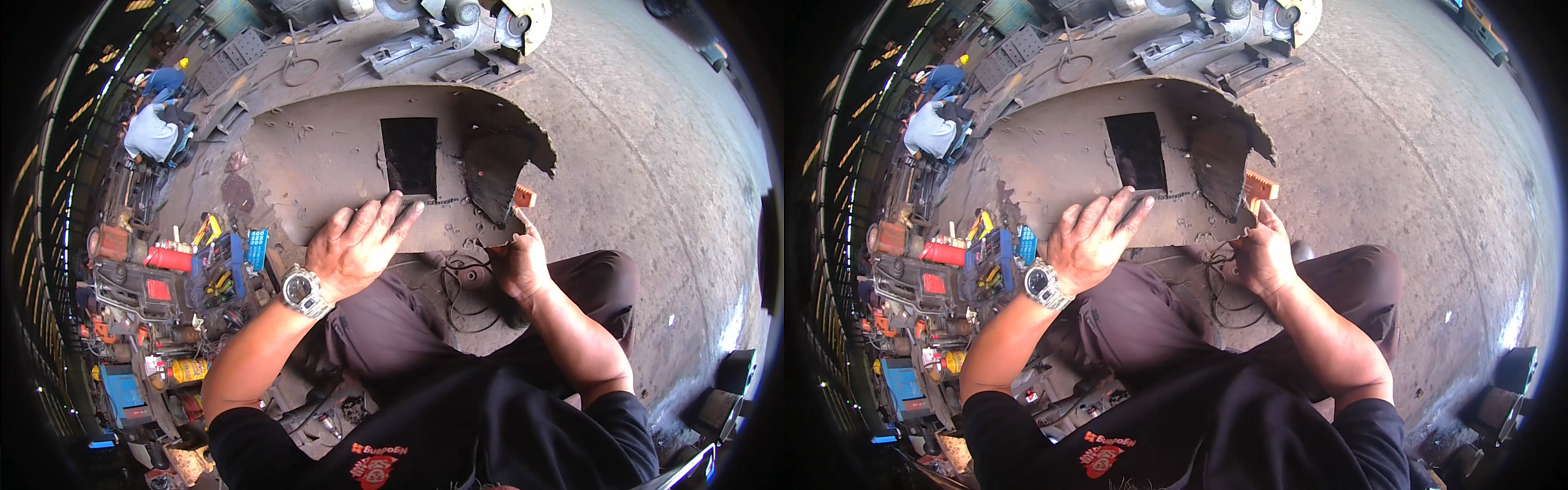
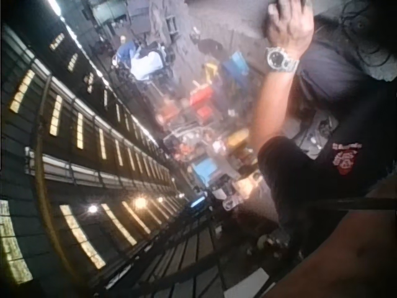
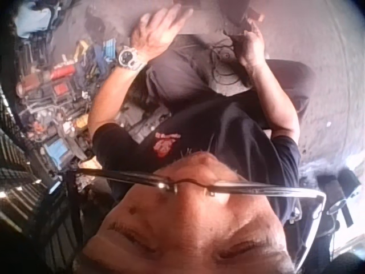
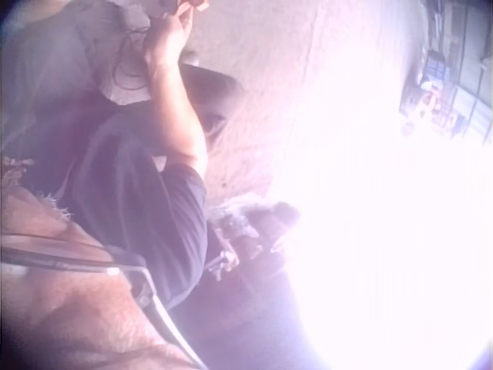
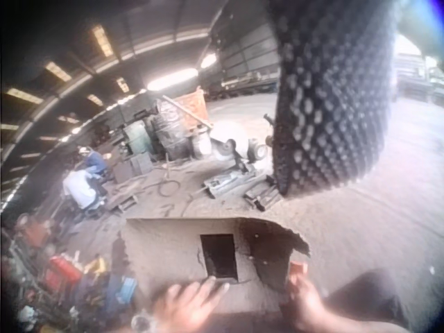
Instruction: The person cleans a small metal block with a cloth, then picks up a larger curved metal piece and places the block onto it. They use a handheld tool to scrape or mark the surface of the larger piece while sitting on the floor.
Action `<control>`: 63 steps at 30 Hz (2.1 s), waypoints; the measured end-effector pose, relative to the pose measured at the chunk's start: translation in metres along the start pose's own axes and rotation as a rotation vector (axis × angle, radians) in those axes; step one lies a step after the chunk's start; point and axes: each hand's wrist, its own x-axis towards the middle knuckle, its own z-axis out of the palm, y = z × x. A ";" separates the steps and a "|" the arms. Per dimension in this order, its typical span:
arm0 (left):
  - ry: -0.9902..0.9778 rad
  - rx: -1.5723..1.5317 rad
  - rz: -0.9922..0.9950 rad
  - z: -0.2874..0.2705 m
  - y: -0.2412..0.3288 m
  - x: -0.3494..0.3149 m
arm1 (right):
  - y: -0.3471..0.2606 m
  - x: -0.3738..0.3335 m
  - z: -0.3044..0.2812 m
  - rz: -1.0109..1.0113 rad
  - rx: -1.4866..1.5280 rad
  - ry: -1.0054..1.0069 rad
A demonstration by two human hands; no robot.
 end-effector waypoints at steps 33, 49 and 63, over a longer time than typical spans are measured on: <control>-0.115 -0.129 -0.184 -0.007 -0.004 -0.010 | 0.011 0.001 -0.018 0.049 -0.214 -0.118; -0.073 -0.178 -0.177 -0.008 -0.003 -0.006 | 0.012 -0.003 -0.012 0.079 -0.275 -0.086; -0.083 0.000 -0.204 -0.006 0.007 -0.014 | 0.013 -0.002 -0.018 0.055 -0.315 -0.070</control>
